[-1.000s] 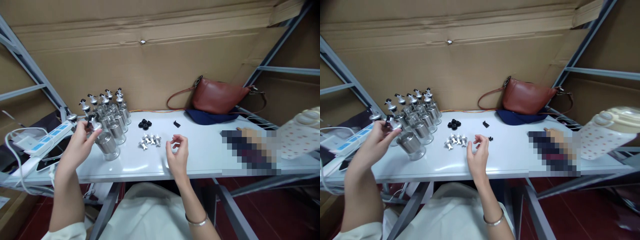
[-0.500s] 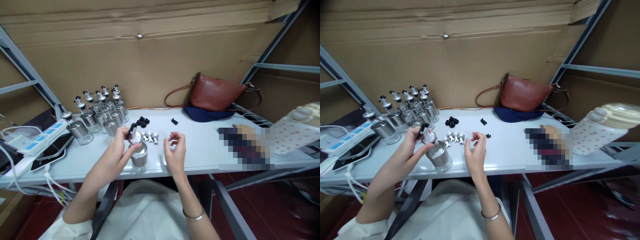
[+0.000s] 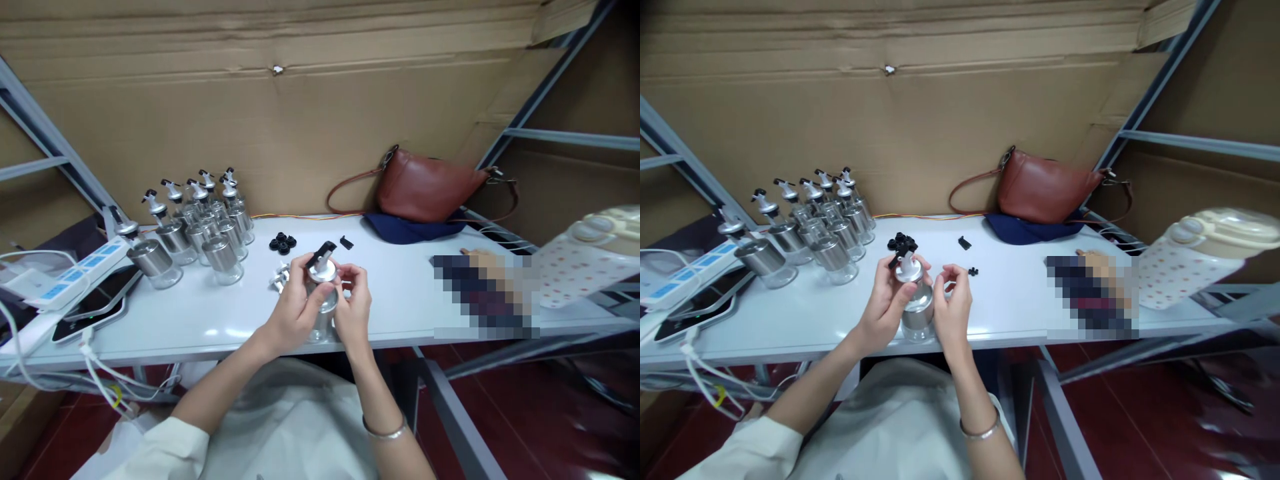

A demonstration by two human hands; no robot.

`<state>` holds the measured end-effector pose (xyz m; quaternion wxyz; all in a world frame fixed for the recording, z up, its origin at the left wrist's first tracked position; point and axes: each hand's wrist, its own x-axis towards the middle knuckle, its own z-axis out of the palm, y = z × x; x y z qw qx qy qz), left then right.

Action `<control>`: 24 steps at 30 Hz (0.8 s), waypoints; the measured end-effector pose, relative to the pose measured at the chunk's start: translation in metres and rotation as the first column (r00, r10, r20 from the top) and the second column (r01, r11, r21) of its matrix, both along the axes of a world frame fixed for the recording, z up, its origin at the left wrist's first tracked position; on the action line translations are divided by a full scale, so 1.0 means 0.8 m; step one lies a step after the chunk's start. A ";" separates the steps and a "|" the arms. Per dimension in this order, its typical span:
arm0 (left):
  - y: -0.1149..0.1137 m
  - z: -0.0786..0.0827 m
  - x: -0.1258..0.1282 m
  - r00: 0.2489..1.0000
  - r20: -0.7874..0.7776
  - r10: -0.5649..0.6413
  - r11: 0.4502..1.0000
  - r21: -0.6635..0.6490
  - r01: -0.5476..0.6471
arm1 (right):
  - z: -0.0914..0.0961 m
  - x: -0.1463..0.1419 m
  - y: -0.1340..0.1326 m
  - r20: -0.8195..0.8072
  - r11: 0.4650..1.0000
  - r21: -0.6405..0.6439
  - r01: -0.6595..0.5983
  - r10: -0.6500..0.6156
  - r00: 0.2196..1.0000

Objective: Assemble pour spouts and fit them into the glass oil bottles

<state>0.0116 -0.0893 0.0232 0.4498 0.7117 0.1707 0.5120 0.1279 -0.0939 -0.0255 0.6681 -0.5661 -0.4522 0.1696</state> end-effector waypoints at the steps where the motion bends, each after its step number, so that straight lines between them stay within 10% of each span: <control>1: 0.000 -0.001 0.000 1.000 0.011 0.009 1.000 -0.005 -0.009 | 0.000 0.000 0.000 0.005 1.000 -0.006 -0.017 0.017 1.000; 15: 0.000 0.003 -0.004 1.000 -0.023 -0.009 0.990 -0.140 0.005 | 0.052 -0.001 -0.026 0.180 0.918 0.325 -0.228 0.176 0.968; 24: -0.001 -0.001 -0.004 0.998 -0.016 0.056 0.998 -0.018 -0.056 | 0.085 0.002 -0.030 0.376 0.874 0.227 -0.429 0.328 0.867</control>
